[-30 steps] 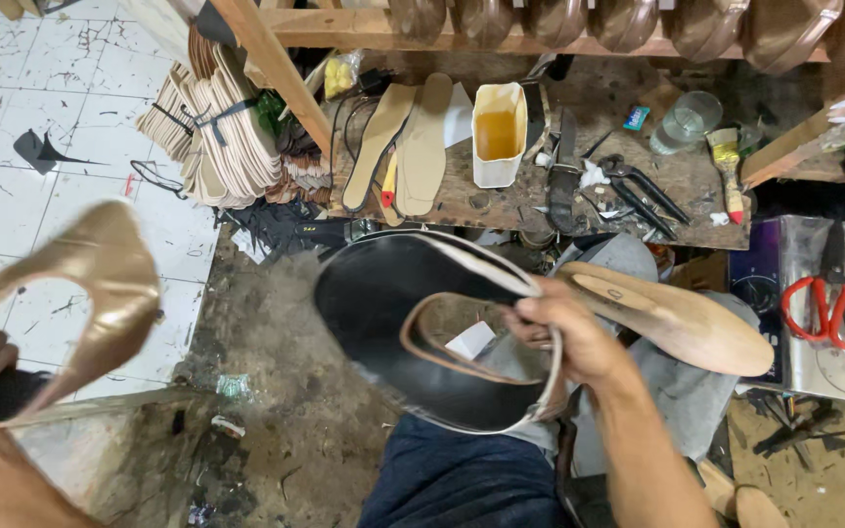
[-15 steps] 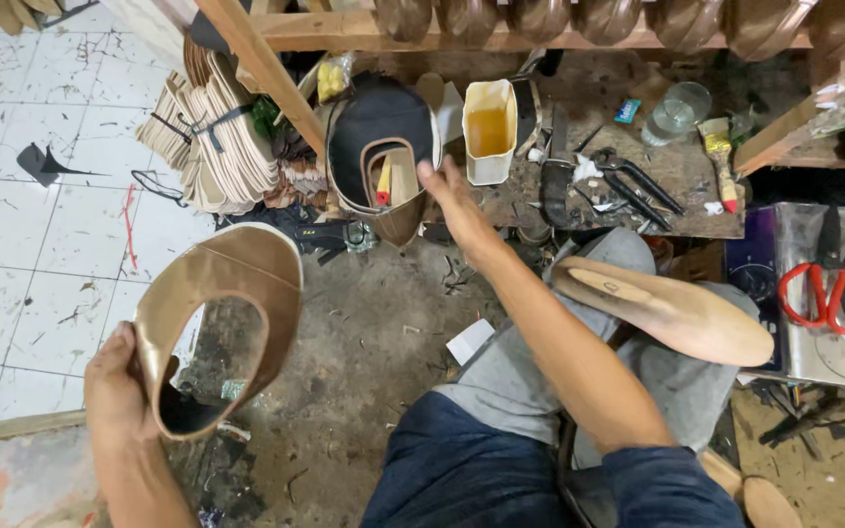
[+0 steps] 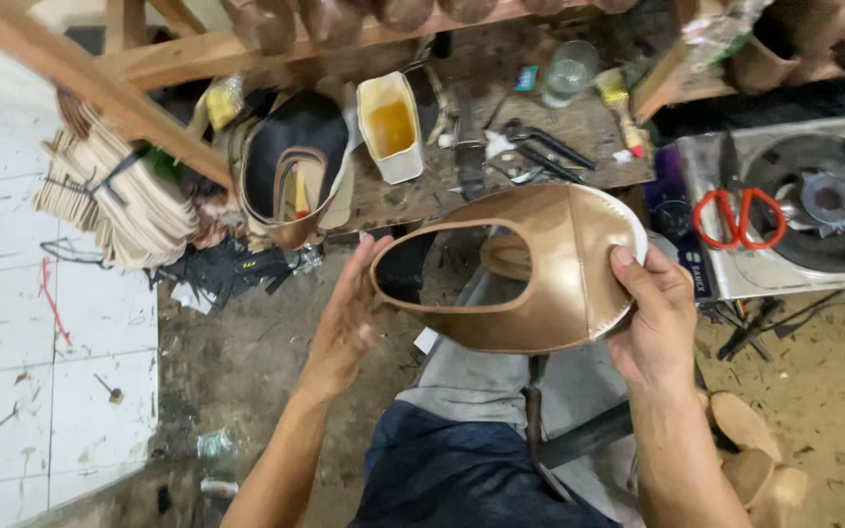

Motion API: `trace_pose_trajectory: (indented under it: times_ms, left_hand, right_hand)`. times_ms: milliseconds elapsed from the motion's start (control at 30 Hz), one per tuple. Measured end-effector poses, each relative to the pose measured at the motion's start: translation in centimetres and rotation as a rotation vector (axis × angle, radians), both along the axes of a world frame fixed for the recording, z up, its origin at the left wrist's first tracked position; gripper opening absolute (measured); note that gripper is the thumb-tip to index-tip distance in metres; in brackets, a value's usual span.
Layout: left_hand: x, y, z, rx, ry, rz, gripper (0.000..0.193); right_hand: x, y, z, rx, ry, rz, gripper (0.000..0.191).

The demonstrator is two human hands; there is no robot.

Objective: The person assembles a shoe by pressing a sole onto a shoe upper using a hammer and pliers, then trims excess material with scissors. The person repeats the process on a second shoe, using tools to secure and shape the components.

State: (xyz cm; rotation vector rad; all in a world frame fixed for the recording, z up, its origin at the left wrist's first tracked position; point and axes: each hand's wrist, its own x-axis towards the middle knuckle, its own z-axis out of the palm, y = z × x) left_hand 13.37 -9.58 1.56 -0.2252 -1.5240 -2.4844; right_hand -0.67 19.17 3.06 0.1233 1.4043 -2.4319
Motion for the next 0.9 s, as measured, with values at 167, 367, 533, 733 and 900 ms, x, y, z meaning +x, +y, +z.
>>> trace_pose_trajectory:
  times_ms: [167, 367, 533, 733, 900]
  left_hand:
    - [-7.0, 4.0, 2.0, -0.852, 0.004, 0.016, 0.045]
    - [-17.8, 12.1, 3.1, -0.802, -0.034, -0.278, 0.027]
    - [-29.1, 21.5, 1.0, -0.689, 0.171, -0.320, 0.021]
    - [-40.2, 32.6, -5.4, -0.864, 0.394, -0.116, 0.015]
    - [-46.9, 39.2, -11.2, -0.889, 0.510, 0.044, 0.018]
  right_hand:
    - [-0.9, 8.8, -0.8, -0.108, 0.062, -0.202, 0.036]
    - [0.7, 12.6, -4.9, -0.340, 0.078, -0.742, 0.039]
    - [6.6, 9.1, -10.3, -0.283, 0.097, -0.742, 0.049]
    - [8.7, 7.8, -10.4, 0.781, 0.316, -0.411, 0.014]
    - [7.5, 7.9, -9.4, 0.993, 0.552, -0.229, 0.011]
